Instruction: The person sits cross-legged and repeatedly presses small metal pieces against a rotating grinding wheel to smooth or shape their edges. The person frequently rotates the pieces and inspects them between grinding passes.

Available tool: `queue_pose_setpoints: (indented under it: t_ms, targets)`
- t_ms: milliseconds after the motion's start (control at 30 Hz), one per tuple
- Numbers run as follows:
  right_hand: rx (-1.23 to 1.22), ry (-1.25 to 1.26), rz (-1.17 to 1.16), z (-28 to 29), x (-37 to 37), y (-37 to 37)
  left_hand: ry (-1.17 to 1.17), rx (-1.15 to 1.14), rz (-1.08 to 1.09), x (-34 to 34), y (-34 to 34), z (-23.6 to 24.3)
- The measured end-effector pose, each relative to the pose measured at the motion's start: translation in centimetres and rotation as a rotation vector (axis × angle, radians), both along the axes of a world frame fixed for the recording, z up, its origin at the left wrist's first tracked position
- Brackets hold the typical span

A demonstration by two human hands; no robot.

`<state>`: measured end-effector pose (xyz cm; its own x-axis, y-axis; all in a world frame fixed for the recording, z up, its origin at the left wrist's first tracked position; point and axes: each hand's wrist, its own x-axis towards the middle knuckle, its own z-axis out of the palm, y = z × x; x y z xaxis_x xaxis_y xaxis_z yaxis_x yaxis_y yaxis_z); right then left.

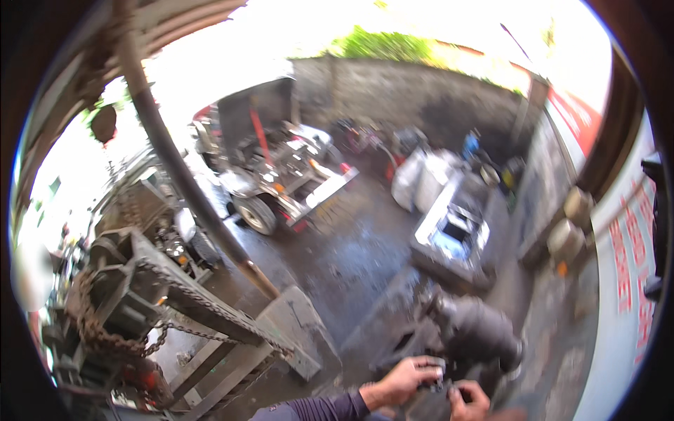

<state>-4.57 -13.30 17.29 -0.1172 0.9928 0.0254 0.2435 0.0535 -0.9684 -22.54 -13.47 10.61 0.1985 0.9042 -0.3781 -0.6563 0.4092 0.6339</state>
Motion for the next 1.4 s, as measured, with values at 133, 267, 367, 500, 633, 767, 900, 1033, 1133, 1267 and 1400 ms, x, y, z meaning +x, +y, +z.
queue_pose_setpoints:
  t_ms: [133,267,367,500,633,767,900,1033,1133,1267,1400]
  targets:
    - [0.070,-0.048,0.012,0.9,0.9,0.0,-0.014,-0.043,0.017,0.3,0.2,2.6]
    - [0.006,-0.073,0.002,1.8,2.6,-0.5,-0.143,-0.034,-0.027,1.2,-0.2,4.5]
    - [0.047,-0.086,0.036,2.7,2.9,-0.4,-0.026,0.037,-0.067,1.4,-0.4,5.6]
    - [0.064,-0.122,0.054,3.4,2.6,-0.2,0.127,0.123,-0.152,1.9,-0.4,6.3]
    - [0.155,-0.155,0.046,3.2,3.3,-0.3,0.271,0.214,-0.175,3.0,-0.4,6.7]
    - [0.130,-0.244,-0.025,2.9,4.6,-1.7,0.528,0.363,-0.226,4.1,-0.2,6.7]
    - [0.259,-0.336,-0.169,1.3,5.1,-3.1,0.451,0.319,-0.279,5.9,0.7,6.4]
    - [0.111,-0.244,-0.351,-0.8,5.3,-4.8,0.435,0.230,-0.426,7.8,1.3,6.3]
    - [0.228,-0.185,-0.560,-2.5,5.6,-5.8,0.694,0.912,-0.600,8.7,1.8,5.3]
    - [-0.046,-0.216,-0.708,-3.4,6.0,-8.4,0.565,0.909,-0.792,10.0,2.1,3.4]
    - [-0.034,-0.259,-0.845,-2.3,6.3,-10.1,0.357,0.457,-0.968,11.2,2.0,4.1]
